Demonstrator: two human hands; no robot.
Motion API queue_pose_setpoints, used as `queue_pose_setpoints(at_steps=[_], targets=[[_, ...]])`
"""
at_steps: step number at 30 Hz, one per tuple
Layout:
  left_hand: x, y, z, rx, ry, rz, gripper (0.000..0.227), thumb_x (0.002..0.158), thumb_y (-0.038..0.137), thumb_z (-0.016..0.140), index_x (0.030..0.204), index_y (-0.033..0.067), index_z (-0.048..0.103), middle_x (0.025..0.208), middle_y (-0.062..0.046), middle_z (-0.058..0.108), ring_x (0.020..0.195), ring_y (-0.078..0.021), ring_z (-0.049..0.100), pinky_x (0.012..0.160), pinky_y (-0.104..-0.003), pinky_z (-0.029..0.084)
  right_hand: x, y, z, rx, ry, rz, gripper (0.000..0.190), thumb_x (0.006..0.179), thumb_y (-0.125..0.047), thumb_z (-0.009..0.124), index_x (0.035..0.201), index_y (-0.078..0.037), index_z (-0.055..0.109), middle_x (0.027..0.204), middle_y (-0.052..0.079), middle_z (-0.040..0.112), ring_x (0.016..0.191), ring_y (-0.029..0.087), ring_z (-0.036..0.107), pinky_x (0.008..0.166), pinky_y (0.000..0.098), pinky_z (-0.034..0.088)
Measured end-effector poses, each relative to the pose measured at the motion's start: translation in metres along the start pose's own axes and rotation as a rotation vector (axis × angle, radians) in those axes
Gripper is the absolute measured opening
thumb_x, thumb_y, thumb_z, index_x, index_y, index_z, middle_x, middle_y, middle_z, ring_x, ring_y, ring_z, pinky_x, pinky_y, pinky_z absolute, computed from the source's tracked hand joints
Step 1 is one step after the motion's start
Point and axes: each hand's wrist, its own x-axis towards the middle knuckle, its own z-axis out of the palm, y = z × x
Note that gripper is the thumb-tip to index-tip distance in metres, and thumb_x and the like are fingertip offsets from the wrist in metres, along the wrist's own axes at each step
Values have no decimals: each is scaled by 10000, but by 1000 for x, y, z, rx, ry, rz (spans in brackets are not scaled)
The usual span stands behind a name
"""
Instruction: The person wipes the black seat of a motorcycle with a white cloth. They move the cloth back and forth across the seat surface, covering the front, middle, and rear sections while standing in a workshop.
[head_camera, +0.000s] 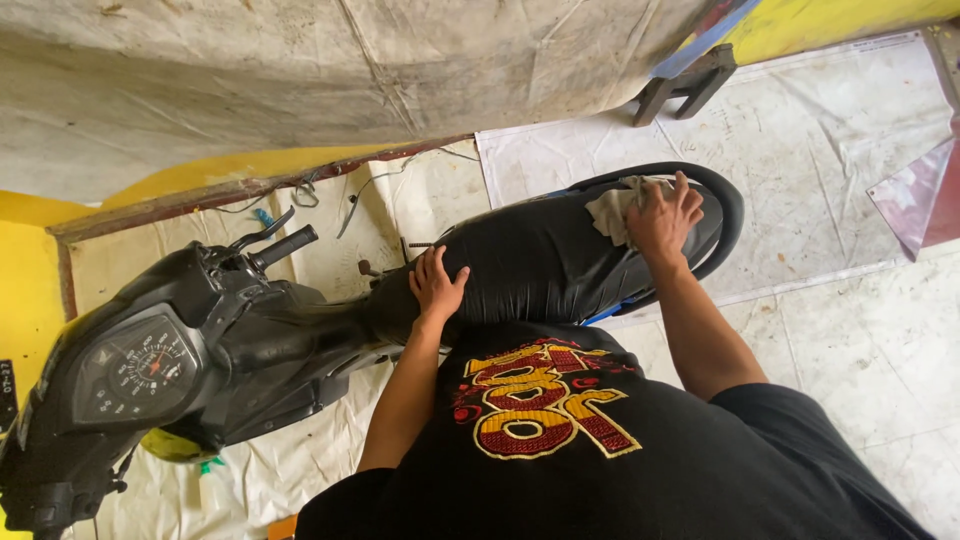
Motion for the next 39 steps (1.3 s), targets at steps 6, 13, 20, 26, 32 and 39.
queue_pose_setpoints(at_steps=[6, 13, 20, 26, 32, 39], targets=[[8, 3, -10, 30, -201, -47, 933, 944, 646, 570, 1640, 226, 112, 1730, -89, 65, 1592, -315, -12, 1239, -598, -41, -21, -57, 2, 86, -96, 30, 478, 886, -354, 769, 1293, -124, 670, 1349, 281, 429, 1182, 477, 401, 973, 623, 361], [17, 14, -34, 105, -465, -71, 1154, 873, 740, 578, 1642, 205, -96, 1727, -124, -126, 1582, -346, -155, 1228, -593, -83, -67, -99, 43, 329, -91, -179, 476, 845, -145, 736, 1314, -153, 658, 1315, 225, 515, 1161, 423, 500, 1006, 534, 482], [20, 5, -29, 99, -519, -26, 1228, 863, 751, 597, 1635, 175, -166, 1715, -162, -199, 1561, -400, -205, 1209, -632, -97, -67, -76, 0, 186, 90, -89, 348, 759, -204, 817, 1104, -205, 777, 1303, 174, 528, 1187, 425, 459, 951, 572, 441], [17, 4, -20, 83, -466, 13, 1248, 853, 731, 635, 1636, 167, -156, 1718, -176, -177, 1564, -423, -186, 1204, -649, -87, -59, -68, 17, 101, 157, 122, 419, 786, -198, 801, 1202, -204, 748, 1320, 167, 495, 1217, 420, 423, 986, 576, 423], [15, -1, -16, 68, -403, 46, 1238, 846, 729, 653, 1642, 164, -110, 1719, -191, -118, 1566, -447, -135, 1201, -669, -66, -84, -121, 39, 160, 27, 58, 469, 778, -148, 772, 1242, -157, 705, 1330, 201, 505, 1192, 440, 441, 974, 545, 449], [18, 4, -18, 67, -390, 41, 1235, 840, 731, 659, 1646, 161, -83, 1717, -200, -97, 1566, -454, -121, 1197, -675, -65, -96, -120, 5, 258, -21, -297, 552, 727, -138, 775, 1269, -141, 669, 1296, 132, 579, 1170, 390, 497, 1014, 518, 449]])
